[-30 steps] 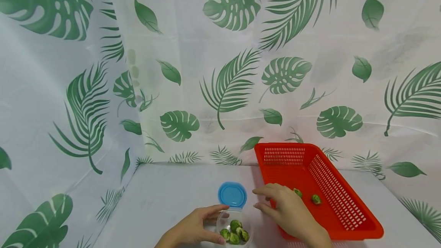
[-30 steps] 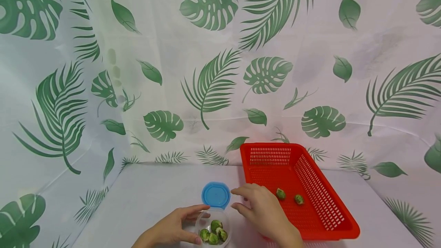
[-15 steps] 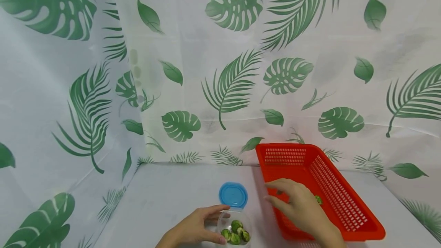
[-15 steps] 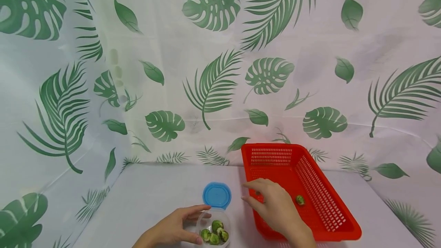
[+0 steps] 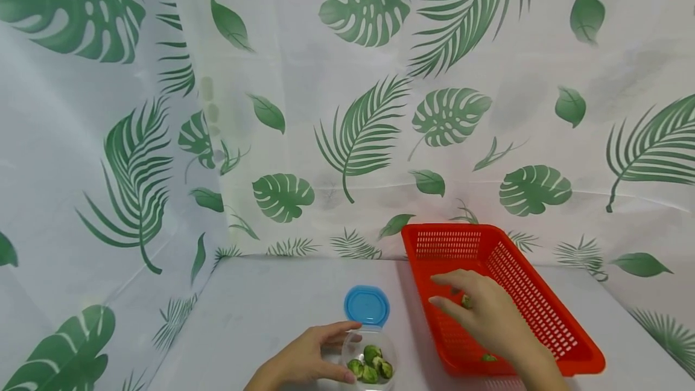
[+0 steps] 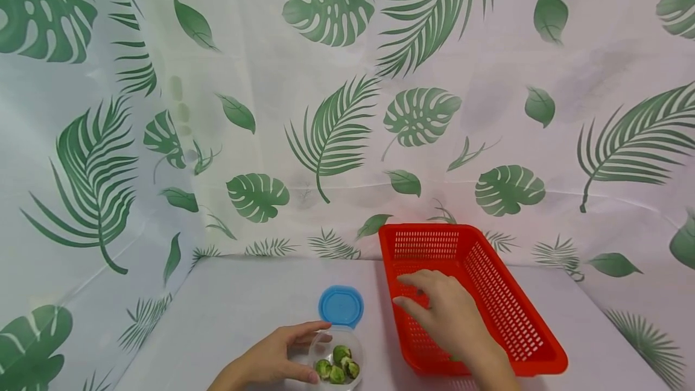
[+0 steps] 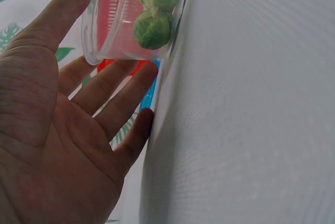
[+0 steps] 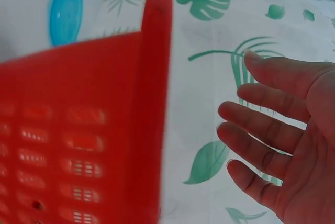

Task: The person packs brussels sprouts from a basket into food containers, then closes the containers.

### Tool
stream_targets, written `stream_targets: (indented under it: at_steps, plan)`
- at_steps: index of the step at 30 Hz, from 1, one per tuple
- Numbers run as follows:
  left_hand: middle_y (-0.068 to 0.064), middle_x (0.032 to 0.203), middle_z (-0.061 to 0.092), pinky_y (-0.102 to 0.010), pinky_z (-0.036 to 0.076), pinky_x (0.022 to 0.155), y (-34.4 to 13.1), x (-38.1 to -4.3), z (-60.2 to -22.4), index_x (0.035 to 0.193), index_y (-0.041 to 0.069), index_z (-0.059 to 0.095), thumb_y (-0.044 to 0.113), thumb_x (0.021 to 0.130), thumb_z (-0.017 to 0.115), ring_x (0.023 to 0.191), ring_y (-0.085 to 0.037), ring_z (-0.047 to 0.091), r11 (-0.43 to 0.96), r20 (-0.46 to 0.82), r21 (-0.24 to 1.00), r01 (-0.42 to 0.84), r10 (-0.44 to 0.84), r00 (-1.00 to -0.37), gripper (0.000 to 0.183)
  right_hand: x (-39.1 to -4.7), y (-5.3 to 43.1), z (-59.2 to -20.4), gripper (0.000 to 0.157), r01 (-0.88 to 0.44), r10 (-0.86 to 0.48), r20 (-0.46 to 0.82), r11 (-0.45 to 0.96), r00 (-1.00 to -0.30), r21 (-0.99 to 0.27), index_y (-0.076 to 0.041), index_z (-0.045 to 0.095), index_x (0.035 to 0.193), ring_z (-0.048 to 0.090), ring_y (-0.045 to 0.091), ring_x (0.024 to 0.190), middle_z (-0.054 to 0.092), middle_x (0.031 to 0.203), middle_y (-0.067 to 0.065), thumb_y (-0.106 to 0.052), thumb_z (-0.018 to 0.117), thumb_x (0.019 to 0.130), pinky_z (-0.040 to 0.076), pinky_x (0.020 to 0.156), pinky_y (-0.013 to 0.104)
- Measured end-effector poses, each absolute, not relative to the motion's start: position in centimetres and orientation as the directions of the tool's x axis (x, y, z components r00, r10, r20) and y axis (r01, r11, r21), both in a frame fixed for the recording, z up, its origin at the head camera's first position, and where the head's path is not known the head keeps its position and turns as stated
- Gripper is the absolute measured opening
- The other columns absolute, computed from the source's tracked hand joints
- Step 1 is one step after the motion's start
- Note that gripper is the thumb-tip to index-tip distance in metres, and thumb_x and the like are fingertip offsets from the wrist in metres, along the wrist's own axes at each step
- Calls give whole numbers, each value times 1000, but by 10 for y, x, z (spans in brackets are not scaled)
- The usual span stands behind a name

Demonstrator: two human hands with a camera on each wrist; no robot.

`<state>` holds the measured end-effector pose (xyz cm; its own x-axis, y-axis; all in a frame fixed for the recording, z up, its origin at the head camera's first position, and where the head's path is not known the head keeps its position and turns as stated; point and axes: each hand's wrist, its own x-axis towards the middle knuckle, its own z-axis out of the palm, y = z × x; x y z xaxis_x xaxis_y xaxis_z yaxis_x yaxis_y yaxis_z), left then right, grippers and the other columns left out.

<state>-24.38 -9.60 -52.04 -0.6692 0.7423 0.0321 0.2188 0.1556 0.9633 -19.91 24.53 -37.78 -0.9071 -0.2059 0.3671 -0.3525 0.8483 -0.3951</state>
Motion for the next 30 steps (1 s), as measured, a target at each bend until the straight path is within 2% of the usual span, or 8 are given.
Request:
stream_targets:
  at_steps: [6,13,24,30]
  plan:
    - [-7,146,64,-23,50,104,-95,-244,-521,158,21,46,28,92,82,133,-16,62,147,42,963,225,744,-666,76,-198,250,-367,41,-365,-236,366,867,-900,-339,-24,76,124,70,18,101,76,119,-3,-36,86,86,63,75,33]
    - [-6,146,65,-24,49,106,-96,-246,-522,158,23,46,28,91,83,132,-15,63,160,42,958,236,741,-670,77,-201,251,-358,43,-382,-265,385,884,-884,-269,-21,76,125,71,24,103,76,119,2,-33,87,85,62,84,50]
    - [-4,146,65,-26,50,107,-96,-246,-523,158,24,47,29,91,83,133,-13,62,169,32,958,230,737,-675,77,-220,268,-352,45,-376,-290,336,899,-896,-226,-17,76,126,71,27,103,77,119,5,-35,86,86,62,85,51]
    - [-4,146,65,-24,49,106,-96,-247,-523,158,22,46,27,90,84,133,-13,62,159,47,957,244,741,-670,78,-226,274,-350,48,-367,-290,307,900,-906,-233,-14,75,127,70,29,106,76,121,7,-37,85,87,61,86,54]
